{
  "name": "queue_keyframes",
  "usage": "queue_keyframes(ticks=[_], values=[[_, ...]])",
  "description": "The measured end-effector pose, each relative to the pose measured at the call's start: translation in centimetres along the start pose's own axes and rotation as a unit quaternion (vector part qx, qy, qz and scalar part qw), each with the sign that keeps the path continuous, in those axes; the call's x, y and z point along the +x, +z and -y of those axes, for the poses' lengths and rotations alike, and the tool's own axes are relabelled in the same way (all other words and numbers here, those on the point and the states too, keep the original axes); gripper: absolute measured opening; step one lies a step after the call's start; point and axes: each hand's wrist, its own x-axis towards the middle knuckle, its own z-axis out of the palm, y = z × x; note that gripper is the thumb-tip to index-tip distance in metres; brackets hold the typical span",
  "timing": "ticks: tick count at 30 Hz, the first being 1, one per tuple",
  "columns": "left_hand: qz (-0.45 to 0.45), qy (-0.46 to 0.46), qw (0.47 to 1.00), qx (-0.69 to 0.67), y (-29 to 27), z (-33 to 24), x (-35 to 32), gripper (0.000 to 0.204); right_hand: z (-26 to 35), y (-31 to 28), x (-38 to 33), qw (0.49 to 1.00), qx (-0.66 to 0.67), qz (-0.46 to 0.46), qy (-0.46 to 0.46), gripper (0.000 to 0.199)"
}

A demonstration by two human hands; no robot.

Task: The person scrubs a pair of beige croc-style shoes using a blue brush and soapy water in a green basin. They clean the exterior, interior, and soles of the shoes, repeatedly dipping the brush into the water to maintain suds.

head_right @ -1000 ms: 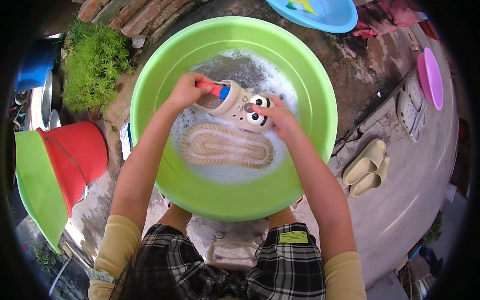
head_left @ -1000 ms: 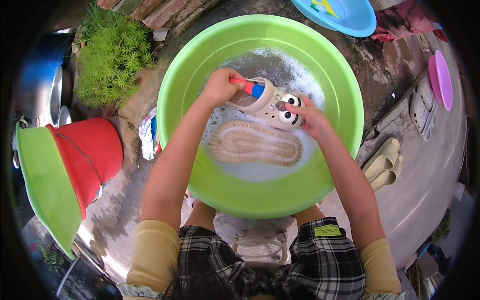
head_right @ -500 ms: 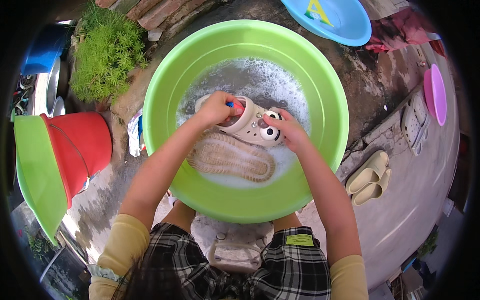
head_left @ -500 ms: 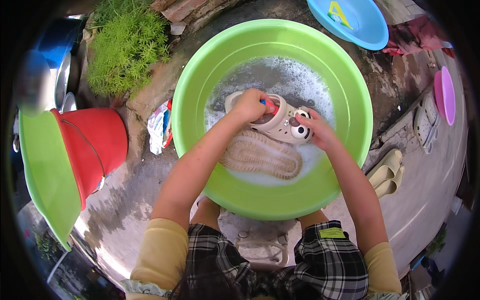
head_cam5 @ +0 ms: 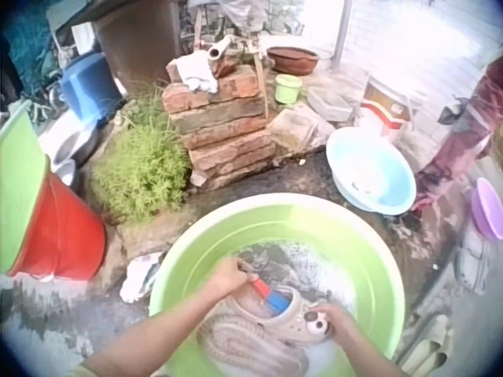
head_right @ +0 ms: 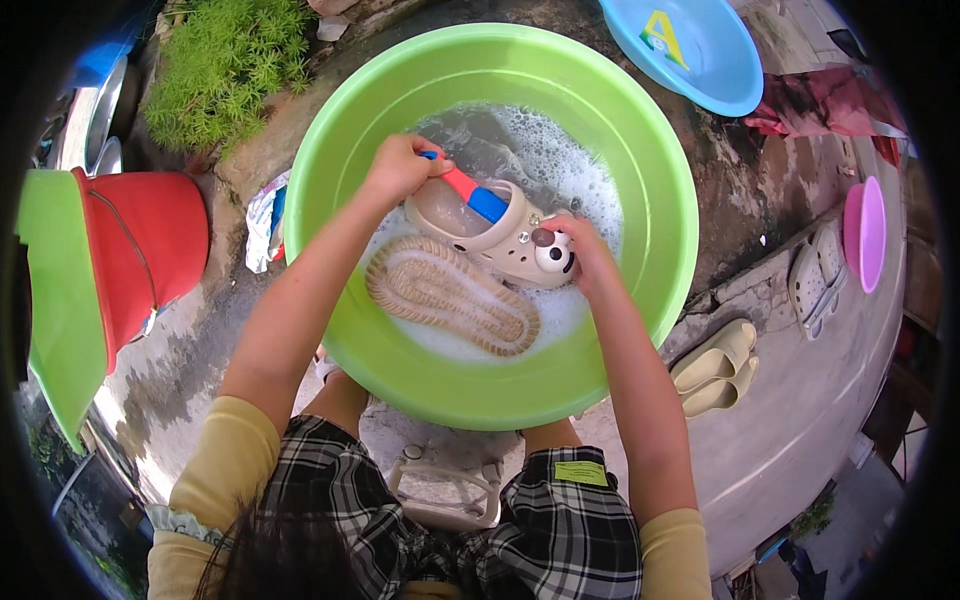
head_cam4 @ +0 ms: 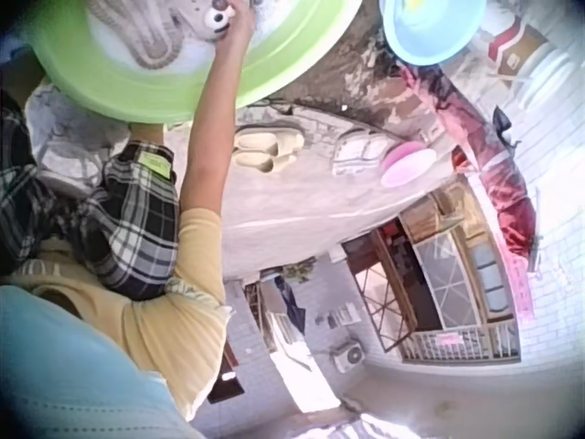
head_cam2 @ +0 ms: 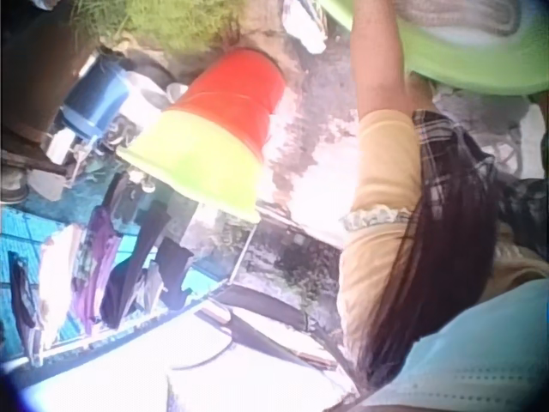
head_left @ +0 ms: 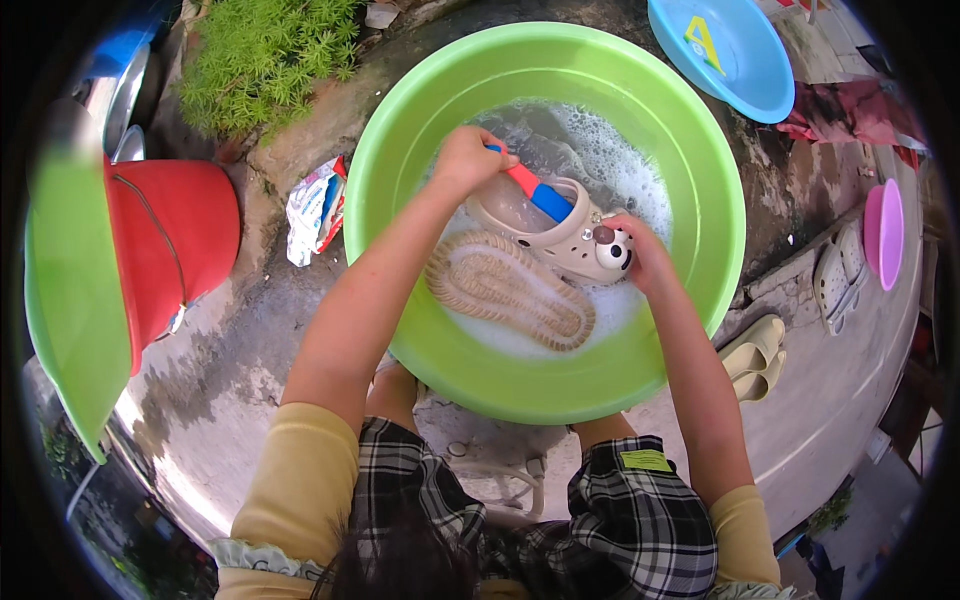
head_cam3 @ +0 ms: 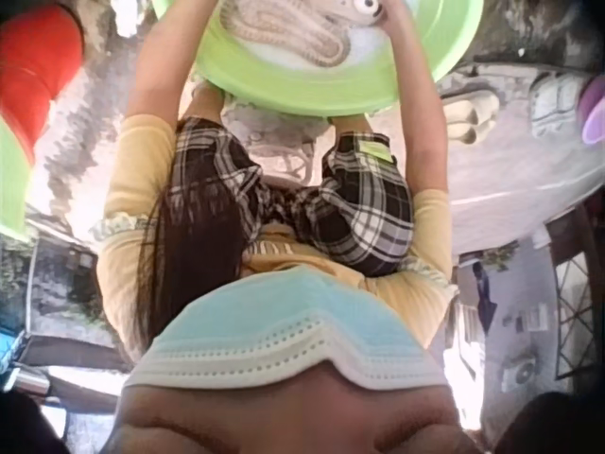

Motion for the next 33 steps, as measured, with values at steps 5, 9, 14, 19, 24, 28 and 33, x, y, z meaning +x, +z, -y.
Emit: queue_keyframes(ticks=[5,9,14,19,24,28,33], values=[[0.045,0.149,0.970,0.186,6.2,0.9,-2.9,0.018,-1.1,0.0,0.9,0.999,0.019,0.036,0.006,0.030],[0.093,-0.037,0.995,0.003,1.5,-0.9,0.0,0.018,-0.8,-0.5,1.1,0.999,0.020,0.031,0.010,0.026],[0.053,0.056,0.994,0.075,3.2,-0.5,-1.6,0.023,-0.3,1.8,0.3,1.000,0.016,-0.012,0.004,0.026],[0.131,-0.012,0.988,0.082,3.8,-1.4,-1.9,0.014,-0.7,0.5,1.0,0.996,-0.010,-0.004,-0.087,0.044],[0.032,0.011,0.997,0.074,-1.2,-0.5,-0.4,0.016,0.3,1.1,0.3,0.985,-0.058,-0.067,-0.150,0.055],[-0.008,0.163,0.968,0.188,5.8,1.9,-3.1,0.023,-1.3,2.1,2.0,0.968,-0.106,-0.049,-0.223,0.056],[0.082,0.142,0.975,0.153,4.2,0.3,-3.6,0.023,1.4,-0.2,-0.1,0.961,-0.141,-0.090,-0.221,0.054]])
